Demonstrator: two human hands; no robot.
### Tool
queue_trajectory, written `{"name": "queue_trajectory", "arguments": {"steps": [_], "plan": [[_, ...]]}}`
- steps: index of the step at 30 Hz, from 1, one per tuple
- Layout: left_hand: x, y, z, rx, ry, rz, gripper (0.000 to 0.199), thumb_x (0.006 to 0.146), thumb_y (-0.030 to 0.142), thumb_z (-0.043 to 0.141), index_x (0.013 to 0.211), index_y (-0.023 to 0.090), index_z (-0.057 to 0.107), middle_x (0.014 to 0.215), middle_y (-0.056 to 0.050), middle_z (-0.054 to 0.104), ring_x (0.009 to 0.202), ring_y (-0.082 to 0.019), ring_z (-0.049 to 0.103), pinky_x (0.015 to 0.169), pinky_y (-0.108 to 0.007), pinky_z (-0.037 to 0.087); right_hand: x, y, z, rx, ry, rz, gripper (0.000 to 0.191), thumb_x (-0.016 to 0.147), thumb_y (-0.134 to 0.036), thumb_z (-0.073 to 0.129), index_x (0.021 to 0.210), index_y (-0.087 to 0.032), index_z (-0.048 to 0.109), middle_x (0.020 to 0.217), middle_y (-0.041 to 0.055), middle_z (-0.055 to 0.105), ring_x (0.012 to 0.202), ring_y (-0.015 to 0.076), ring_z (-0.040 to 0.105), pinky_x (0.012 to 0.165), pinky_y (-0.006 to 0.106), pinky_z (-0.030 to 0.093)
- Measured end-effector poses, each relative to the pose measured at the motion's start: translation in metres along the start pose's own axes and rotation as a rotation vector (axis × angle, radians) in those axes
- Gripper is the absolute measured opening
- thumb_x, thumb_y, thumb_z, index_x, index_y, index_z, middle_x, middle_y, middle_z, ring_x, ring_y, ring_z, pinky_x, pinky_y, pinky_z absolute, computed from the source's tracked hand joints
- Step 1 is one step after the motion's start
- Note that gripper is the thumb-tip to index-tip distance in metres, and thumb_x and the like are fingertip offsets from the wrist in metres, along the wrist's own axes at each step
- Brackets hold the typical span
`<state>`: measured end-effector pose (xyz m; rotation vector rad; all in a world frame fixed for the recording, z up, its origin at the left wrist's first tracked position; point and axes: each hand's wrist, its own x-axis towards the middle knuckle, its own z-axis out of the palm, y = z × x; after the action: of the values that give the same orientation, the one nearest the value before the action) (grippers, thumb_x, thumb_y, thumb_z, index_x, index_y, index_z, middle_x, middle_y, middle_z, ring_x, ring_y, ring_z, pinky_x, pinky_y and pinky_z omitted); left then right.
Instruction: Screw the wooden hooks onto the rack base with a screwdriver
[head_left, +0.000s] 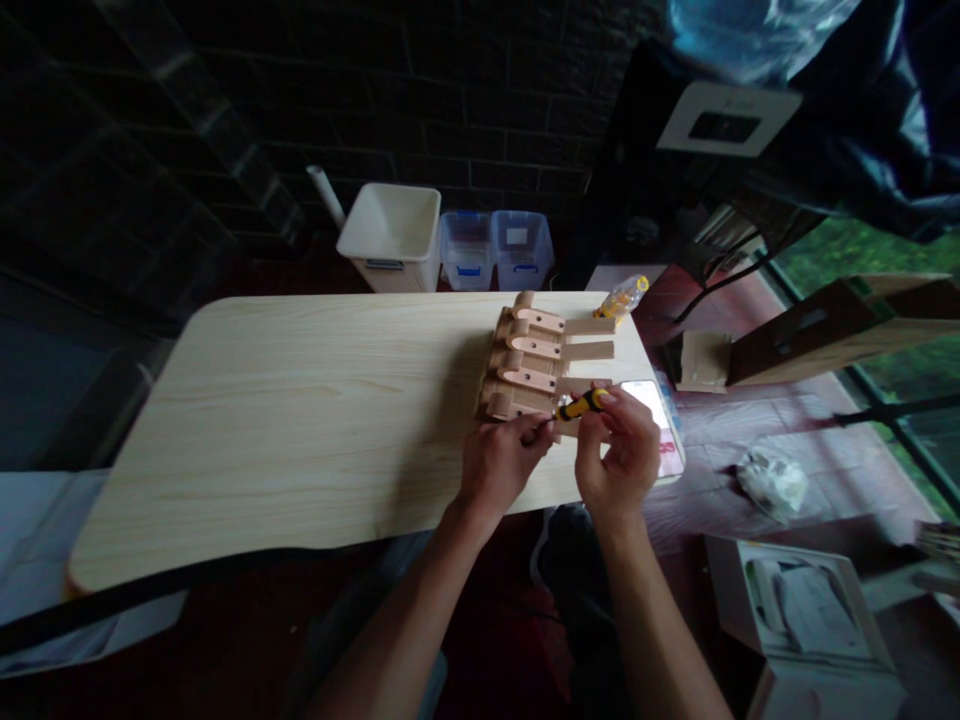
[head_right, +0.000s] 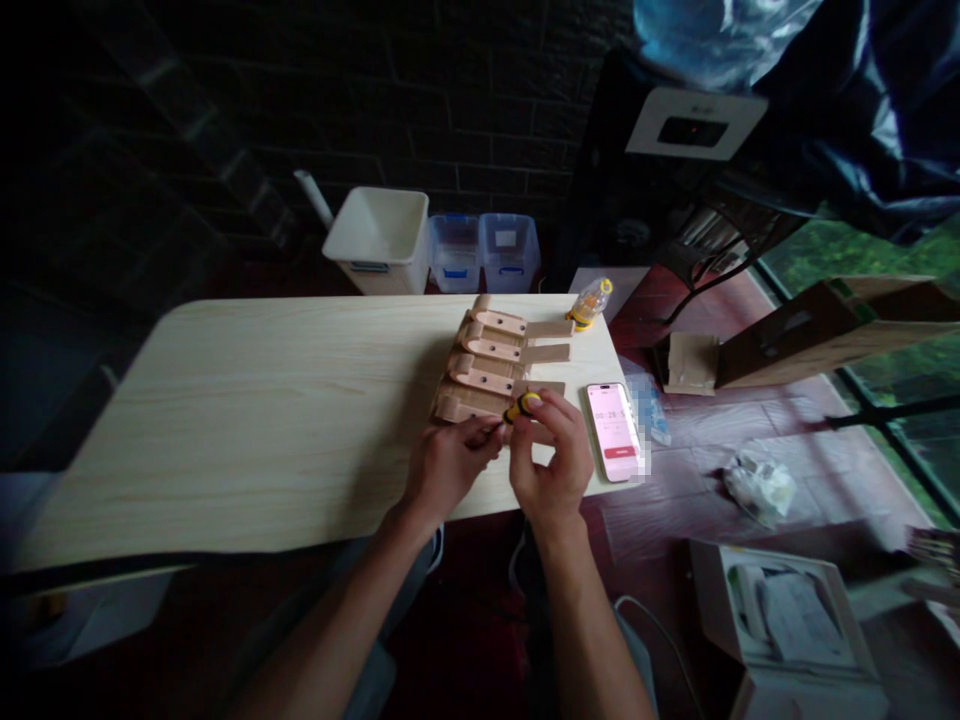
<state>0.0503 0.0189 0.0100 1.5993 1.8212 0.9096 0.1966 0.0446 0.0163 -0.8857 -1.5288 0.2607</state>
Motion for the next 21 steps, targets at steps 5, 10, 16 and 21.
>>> {"name": "queue_trajectory", "arguments": {"steps": [5, 10, 16, 21], "plan": [[-0.0001, -0.0009, 0.0005, -0.006, -0.002, -0.009, 0.019, 0.099, 0.031, 0.076, 0.114, 0.030, 0.087, 0.083, 0.000, 0.086, 0.075, -0.015, 0.081, 0.066, -0.022, 0.052, 0.0020, -0.0060, 0.0017, 0.048, -0.032, -0.016, 0.039, 0.102, -0.010, 0.061, 0.135, -0.030, 0.061, 0.134, 0.0092, 0.073, 0.119, 0.0243, 0.079, 0.100, 0.052, 0.071], [-0.0009, -0.0019, 0.0013, -0.005, -0.002, 0.000, 0.019, 0.099, 0.032, 0.076, 0.115, 0.031, 0.086, 0.085, 0.000, 0.086, 0.077, -0.016, 0.081, 0.067, -0.022, 0.053, -0.0017, -0.0028, 0.0012, 0.023, -0.007, -0.010, 0.040, 0.099, -0.011, 0.068, 0.133, -0.030, 0.063, 0.131, 0.0080, 0.073, 0.120, 0.0232, 0.078, 0.095, 0.045, 0.072], [-0.0010, -0.0019, 0.0022, 0.013, 0.011, 0.005, 0.020, 0.099, 0.032, 0.076, 0.115, 0.031, 0.087, 0.084, 0.000, 0.086, 0.078, -0.016, 0.082, 0.069, -0.023, 0.053, -0.0029, 0.0017, 0.0006, 0.021, 0.013, 0.028, 0.038, 0.097, -0.014, 0.074, 0.130, -0.031, 0.064, 0.133, 0.0078, 0.070, 0.119, 0.0234, 0.078, 0.090, 0.043, 0.073], [-0.0003, -0.0035, 0.0020, 0.028, 0.009, 0.015, 0.018, 0.099, 0.032, 0.076, 0.114, 0.031, 0.087, 0.083, 0.000, 0.086, 0.077, -0.016, 0.082, 0.069, -0.023, 0.052, -0.0002, -0.0057, 0.0072, 0.112, -0.014, 0.018, 0.035, 0.103, -0.012, 0.061, 0.133, -0.031, 0.059, 0.139, 0.0087, 0.069, 0.113, 0.0222, 0.081, 0.097, 0.050, 0.071]]}}
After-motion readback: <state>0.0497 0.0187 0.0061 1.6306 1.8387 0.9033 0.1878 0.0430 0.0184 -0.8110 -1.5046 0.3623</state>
